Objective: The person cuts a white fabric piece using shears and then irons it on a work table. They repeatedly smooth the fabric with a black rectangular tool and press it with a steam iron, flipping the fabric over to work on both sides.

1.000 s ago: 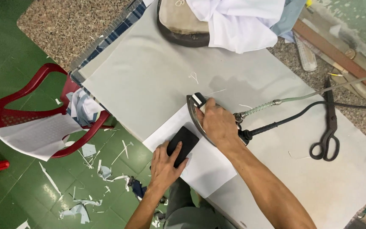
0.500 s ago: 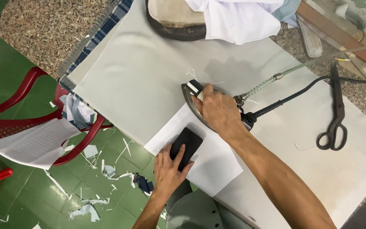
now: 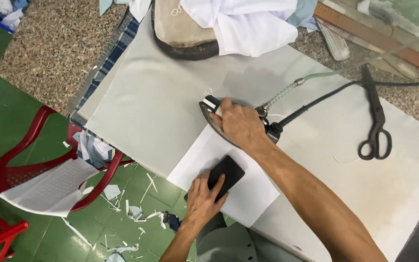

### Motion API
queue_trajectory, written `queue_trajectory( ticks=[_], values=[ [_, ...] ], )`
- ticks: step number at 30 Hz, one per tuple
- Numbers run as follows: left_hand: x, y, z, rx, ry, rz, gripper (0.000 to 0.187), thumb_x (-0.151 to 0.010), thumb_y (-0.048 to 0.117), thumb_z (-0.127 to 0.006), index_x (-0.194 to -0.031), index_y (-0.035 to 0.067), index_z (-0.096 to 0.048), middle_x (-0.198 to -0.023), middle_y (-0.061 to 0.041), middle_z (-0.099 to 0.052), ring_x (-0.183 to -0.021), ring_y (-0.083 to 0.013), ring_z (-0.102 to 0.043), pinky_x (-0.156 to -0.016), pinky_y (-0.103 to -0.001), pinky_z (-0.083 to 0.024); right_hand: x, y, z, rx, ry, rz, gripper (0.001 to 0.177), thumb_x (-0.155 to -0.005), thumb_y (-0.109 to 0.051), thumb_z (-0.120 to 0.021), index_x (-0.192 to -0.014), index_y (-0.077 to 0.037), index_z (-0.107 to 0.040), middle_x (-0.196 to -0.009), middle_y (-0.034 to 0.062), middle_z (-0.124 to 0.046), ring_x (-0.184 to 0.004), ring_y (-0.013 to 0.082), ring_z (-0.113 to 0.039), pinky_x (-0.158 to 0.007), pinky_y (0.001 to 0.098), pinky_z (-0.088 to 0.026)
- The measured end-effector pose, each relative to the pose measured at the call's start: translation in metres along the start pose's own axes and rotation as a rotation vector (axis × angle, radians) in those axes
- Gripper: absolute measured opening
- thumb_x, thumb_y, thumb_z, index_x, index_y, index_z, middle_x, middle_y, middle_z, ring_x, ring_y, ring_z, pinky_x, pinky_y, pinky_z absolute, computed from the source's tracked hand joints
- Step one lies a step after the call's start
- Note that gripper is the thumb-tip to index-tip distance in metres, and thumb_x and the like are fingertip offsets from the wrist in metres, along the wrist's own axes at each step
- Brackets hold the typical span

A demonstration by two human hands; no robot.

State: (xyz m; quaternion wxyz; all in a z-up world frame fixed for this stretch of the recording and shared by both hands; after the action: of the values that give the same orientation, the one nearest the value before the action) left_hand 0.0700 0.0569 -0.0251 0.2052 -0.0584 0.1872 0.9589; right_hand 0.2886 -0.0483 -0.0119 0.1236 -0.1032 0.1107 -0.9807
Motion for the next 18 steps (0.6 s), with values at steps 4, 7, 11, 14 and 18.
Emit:
queue_trajectory(
  ticks=[4, 7, 11, 14, 18],
  values=[
    [-0.042, -0.002, -0.003, -0.008, 0.030, -0.042, 0.057, -0.086, 0.040, -0.080, -0.138, 0.020, -0.064, -0.126, -0.018, -0.054, -0.105, -0.0325, -0.058, -0.081, -0.044, -0.056, -0.004, 0.025, 0.041, -0.046, -0.076, -0.022, 0.051, -0.107, -0.053, -0.046, -0.108, -0.003, -0.054, -0.078, 0.0220, -0.071, -0.074, 0.0450, -0.073, -0.062, 0.0547, -0.058],
    [-0.072, -0.024, 0.010, -0.051, 0.129, -0.041, 0.054, -0.086, 0.040, -0.079, -0.134, 0.018, -0.069, -0.119, -0.018, -0.057, -0.101, -0.0309, -0.059, -0.084, -0.042, -0.052, 0.014, 0.064, 0.054, -0.162, -0.133, -0.124, 0.047, -0.106, -0.046, -0.047, -0.117, -0.001, -0.054, -0.093, 0.0286, -0.072, -0.090, 0.0470, -0.075, -0.078, 0.0567, -0.060],
    [-0.102, -0.054, 0.009, -0.151, 0.144, -0.035, 0.050, -0.095, 0.046, -0.067, -0.137, 0.018, -0.067, -0.118, -0.018, -0.056, -0.096, -0.0278, -0.055, -0.079, -0.039, -0.049, 0.048, 0.102, 0.054, -0.222, -0.172, -0.250, 0.052, -0.107, -0.046, -0.043, -0.129, 0.000, -0.052, -0.098, 0.0277, -0.073, -0.094, 0.0459, -0.075, -0.080, 0.0554, -0.060],
    [-0.107, -0.063, 0.012, -0.119, 0.119, -0.040, 0.045, -0.102, 0.042, -0.059, -0.137, 0.016, -0.067, -0.120, -0.019, -0.055, -0.098, -0.0303, -0.055, -0.079, -0.040, -0.048, 0.075, 0.102, 0.059, -0.152, -0.193, -0.368, 0.050, -0.107, -0.048, -0.049, -0.126, -0.002, -0.057, -0.092, 0.0233, -0.075, -0.088, 0.0381, -0.077, -0.078, 0.0479, -0.064],
    [-0.106, -0.066, 0.011, -0.136, 0.123, -0.041, 0.038, -0.107, 0.033, -0.053, -0.138, 0.018, -0.067, -0.118, -0.016, -0.056, -0.097, -0.0273, -0.055, -0.079, -0.037, -0.048, 0.111, 0.080, 0.067, -0.184, -0.191, -0.419, 0.050, -0.105, -0.047, -0.052, -0.124, -0.001, -0.057, -0.092, 0.0251, -0.075, -0.089, 0.0395, -0.077, -0.077, 0.0494, -0.064]
  ],
)
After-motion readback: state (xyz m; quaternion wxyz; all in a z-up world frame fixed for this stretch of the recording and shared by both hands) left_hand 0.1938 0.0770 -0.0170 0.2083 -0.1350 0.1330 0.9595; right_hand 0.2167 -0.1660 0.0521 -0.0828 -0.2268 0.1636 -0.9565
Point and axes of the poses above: each hand's wrist, its own x-axis away from the middle knuckle, its own z-axis out of the back of the hand, y = z × x, the point moved 10 cm from there along -x, towards the middle knuckle
